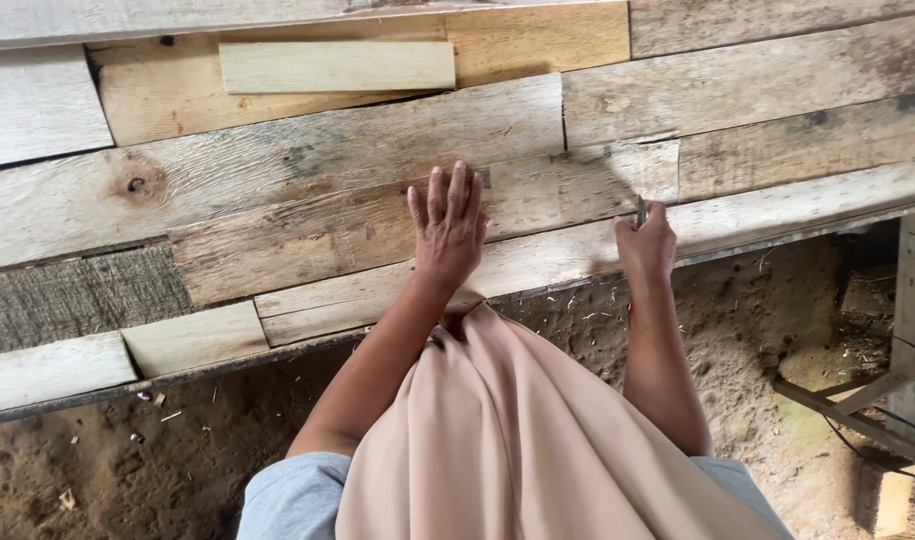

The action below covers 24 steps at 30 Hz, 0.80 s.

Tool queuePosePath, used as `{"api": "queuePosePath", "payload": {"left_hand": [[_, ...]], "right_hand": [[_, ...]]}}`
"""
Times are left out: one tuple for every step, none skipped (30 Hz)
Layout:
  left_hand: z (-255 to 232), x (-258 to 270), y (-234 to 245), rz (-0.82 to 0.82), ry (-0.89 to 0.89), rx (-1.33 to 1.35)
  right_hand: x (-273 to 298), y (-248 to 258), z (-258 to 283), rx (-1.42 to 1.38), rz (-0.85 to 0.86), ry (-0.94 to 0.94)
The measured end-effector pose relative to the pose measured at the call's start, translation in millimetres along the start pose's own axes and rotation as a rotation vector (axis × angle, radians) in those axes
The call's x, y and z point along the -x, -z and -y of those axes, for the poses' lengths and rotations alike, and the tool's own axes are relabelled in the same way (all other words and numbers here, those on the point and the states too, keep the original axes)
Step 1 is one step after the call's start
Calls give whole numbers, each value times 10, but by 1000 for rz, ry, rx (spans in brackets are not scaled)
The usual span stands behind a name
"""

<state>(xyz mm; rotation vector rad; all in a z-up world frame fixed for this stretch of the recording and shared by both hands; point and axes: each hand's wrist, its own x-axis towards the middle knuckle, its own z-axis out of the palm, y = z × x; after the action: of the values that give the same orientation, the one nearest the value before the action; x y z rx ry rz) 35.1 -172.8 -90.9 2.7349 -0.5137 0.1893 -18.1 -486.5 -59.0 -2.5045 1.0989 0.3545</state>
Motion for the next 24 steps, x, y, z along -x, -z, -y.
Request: {"api": "queuePosePath", "payload": {"left_hand": [[-16, 3, 12, -6, -4, 2], [-28, 6, 25, 11, 5, -2], [-40, 11, 38, 28, 14, -5], [-42, 19, 28, 23, 11, -4], [-42, 27, 18, 20, 6, -16], [-37, 25, 7, 15, 1, -28], [-32, 32, 27, 9, -2, -27], [-39, 32, 35, -4, -9, -32], [-37, 29, 43, -17, -15, -38], [-31, 16, 21, -22, -15, -33], [-19, 1, -2, -30, -16, -55], [1, 14, -23, -35, -19, -76], [-12, 46, -30, -37, -22, -72], [-14, 45, -35, 2, -4, -47], [-14, 42, -36, 40, 12, -23], [-20, 33, -17, 37, 9, -17], [-26, 24, 3, 31, 12, -23], [-31, -2, 16, 22, 14, -30], [-60, 17, 33, 15, 8, -24], [-71, 6, 46, 12, 16, -35], [-84, -10, 47, 8, 25, -46], [-82, -39, 48, 8, 21, -41], [-81, -66, 35, 8, 27, -71], [-108, -49, 17, 14, 39, -99]], "right_hand": [[2, 22, 8, -3, -7, 0], [4, 41, 18, -8, 10, 5], [7, 59, 27, -14, 27, 11], [15, 78, 37, -16, 22, 11], [24, 95, 50, -15, 29, 22], [26, 114, 71, -14, 36, 34], [104, 187, 181, -17, 30, 35], [178, 271, 284, -77, 1, 59], [252, 351, 395, -137, -28, 83], [242, 379, 470, -135, -34, 85], [231, 404, 550, -200, 50, 84], [249, 410, 616, -265, 136, 80], [259, 382, 677, -264, 131, 78], [257, 361, 759, -198, 148, 135], [253, 342, 845, -132, 166, 190], [214, 303, 916, -130, 159, 187], [172, 265, 986, -68, 134, 227], [118, 232, 1061, -6, 106, 268], [186, 280, 1122, -6, 95, 266], [235, 322, 1204, 12, 116, 314], [272, 360, 1284, 30, 137, 361], [229, 315, 1268, 31, 133, 357], [177, 260, 1243, 33, 135, 360], [142, 203, 1183, 40, 145, 363]]}}
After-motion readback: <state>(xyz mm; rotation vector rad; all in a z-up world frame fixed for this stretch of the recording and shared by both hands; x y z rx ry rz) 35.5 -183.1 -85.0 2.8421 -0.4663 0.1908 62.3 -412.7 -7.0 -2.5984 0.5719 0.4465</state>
